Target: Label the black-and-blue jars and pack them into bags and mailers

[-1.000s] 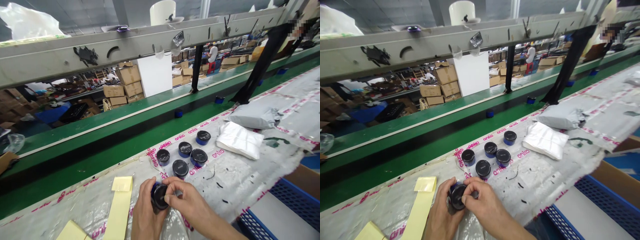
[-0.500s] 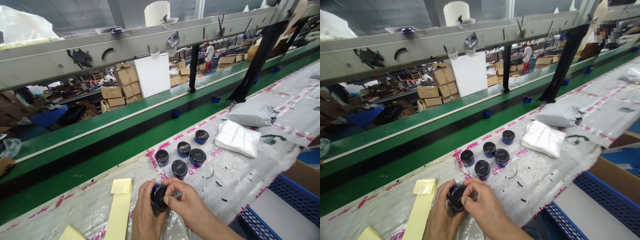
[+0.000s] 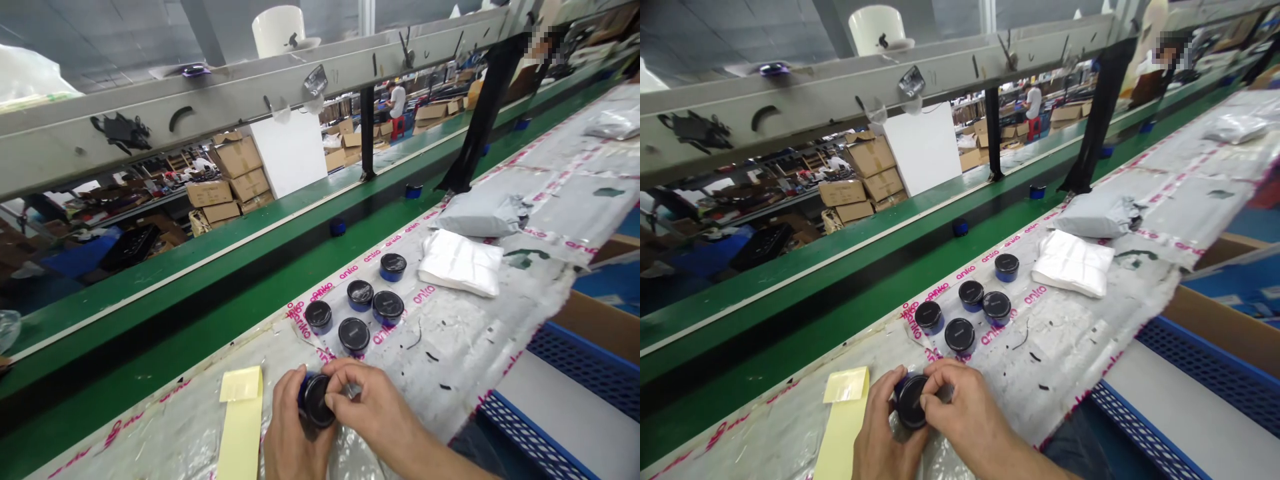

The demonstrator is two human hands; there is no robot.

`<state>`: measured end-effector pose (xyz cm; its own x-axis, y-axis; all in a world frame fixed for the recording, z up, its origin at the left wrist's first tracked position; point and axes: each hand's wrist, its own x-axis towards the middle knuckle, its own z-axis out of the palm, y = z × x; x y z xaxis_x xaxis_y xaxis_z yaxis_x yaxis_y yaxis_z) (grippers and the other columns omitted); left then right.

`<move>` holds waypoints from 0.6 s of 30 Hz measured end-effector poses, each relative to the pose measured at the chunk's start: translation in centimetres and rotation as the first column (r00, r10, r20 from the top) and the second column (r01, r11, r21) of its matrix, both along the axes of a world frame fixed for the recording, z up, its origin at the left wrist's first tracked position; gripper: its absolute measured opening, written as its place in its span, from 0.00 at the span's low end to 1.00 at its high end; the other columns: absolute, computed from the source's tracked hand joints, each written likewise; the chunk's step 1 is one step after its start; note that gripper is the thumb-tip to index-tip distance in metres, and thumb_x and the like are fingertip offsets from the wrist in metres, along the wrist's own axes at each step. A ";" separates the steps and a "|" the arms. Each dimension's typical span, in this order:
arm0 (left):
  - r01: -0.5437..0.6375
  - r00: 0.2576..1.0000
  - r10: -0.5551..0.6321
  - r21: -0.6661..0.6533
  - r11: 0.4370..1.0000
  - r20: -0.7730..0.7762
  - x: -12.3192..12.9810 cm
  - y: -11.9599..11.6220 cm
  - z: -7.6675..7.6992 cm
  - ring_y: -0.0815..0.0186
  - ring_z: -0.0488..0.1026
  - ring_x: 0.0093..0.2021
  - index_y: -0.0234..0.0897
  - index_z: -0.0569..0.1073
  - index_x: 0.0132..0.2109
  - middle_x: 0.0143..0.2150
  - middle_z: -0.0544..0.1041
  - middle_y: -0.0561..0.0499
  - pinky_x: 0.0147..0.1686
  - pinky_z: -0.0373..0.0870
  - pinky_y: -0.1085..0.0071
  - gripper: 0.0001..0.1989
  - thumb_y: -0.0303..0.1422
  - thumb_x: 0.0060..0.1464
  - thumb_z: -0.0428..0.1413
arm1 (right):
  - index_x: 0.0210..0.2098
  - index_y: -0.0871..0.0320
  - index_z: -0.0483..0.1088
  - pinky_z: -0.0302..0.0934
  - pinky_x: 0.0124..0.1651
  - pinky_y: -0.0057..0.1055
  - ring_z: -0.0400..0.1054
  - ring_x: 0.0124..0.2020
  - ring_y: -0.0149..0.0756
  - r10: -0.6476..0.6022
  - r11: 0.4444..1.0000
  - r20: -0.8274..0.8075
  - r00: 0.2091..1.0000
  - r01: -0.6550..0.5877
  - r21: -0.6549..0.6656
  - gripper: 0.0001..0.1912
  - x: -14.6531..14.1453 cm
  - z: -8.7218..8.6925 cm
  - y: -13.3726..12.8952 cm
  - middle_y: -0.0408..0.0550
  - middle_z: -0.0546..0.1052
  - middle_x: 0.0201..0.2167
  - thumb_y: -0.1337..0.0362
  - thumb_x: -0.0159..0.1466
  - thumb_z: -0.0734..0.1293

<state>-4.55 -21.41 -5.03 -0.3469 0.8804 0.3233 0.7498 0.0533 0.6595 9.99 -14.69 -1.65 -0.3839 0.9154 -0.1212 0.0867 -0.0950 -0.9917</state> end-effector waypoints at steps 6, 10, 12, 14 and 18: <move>-0.041 0.991 0.044 -0.029 0.999 0.129 -0.1 0.2 -0.3 0.51 0.74 0.57 0.42 0.66 0.58 0.58 0.72 0.43 0.51 0.74 0.53 0.26 0.41 0.54 0.61 | 0.26 0.57 0.75 0.60 0.56 0.37 0.73 0.49 0.45 -0.025 1.000 -0.016 1.000 0.025 0.002 0.06 -0.1 0.2 0.0 0.49 0.81 0.45 0.68 0.57 0.67; -0.042 0.967 0.054 -0.056 0.998 0.249 -0.2 0.3 -0.1 0.51 0.75 0.54 0.41 0.67 0.58 0.58 0.72 0.43 0.51 0.74 0.54 0.29 0.43 0.51 0.63 | 0.25 0.57 0.74 0.62 0.53 0.34 0.73 0.48 0.44 -0.015 1.000 -0.036 0.999 0.015 -0.004 0.07 -0.1 0.5 0.2 0.48 0.82 0.42 0.68 0.58 0.66; -0.048 0.956 0.067 -0.071 0.996 0.286 -0.1 0.3 0.1 0.51 0.76 0.53 0.42 0.67 0.58 0.57 0.73 0.43 0.51 0.73 0.54 0.31 0.44 0.50 0.64 | 0.26 0.57 0.73 0.62 0.50 0.34 0.73 0.47 0.43 -0.010 1.000 -0.050 0.999 0.010 -0.004 0.08 -0.1 0.6 0.2 0.48 0.82 0.41 0.66 0.60 0.65; -0.060 0.948 0.081 -0.077 0.995 0.309 0.0 0.4 0.4 0.51 0.76 0.52 0.42 0.67 0.58 0.56 0.74 0.43 0.51 0.73 0.55 0.31 0.45 0.49 0.65 | 0.29 0.57 0.73 0.63 0.48 0.34 0.74 0.46 0.43 -0.012 1.000 -0.041 0.999 0.011 -0.017 0.06 -0.1 0.6 0.2 0.47 0.81 0.39 0.65 0.61 0.65; -0.076 0.938 0.093 -0.064 0.995 0.334 0.3 0.4 0.8 0.51 0.77 0.50 0.41 0.70 0.56 0.55 0.76 0.43 0.49 0.74 0.56 0.31 0.42 0.45 0.66 | 0.37 0.56 0.71 0.64 0.44 0.33 0.73 0.42 0.42 -0.018 0.999 0.006 1.000 0.018 -0.046 0.09 -0.6 0.1 -0.1 0.44 0.80 0.37 0.65 0.56 0.71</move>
<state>-4.26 -21.02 -4.27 -0.5016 0.8550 0.1320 0.4762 0.1455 0.8672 9.43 -14.77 -1.53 -0.3668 0.9155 -0.1653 0.0901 -0.1419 -0.9858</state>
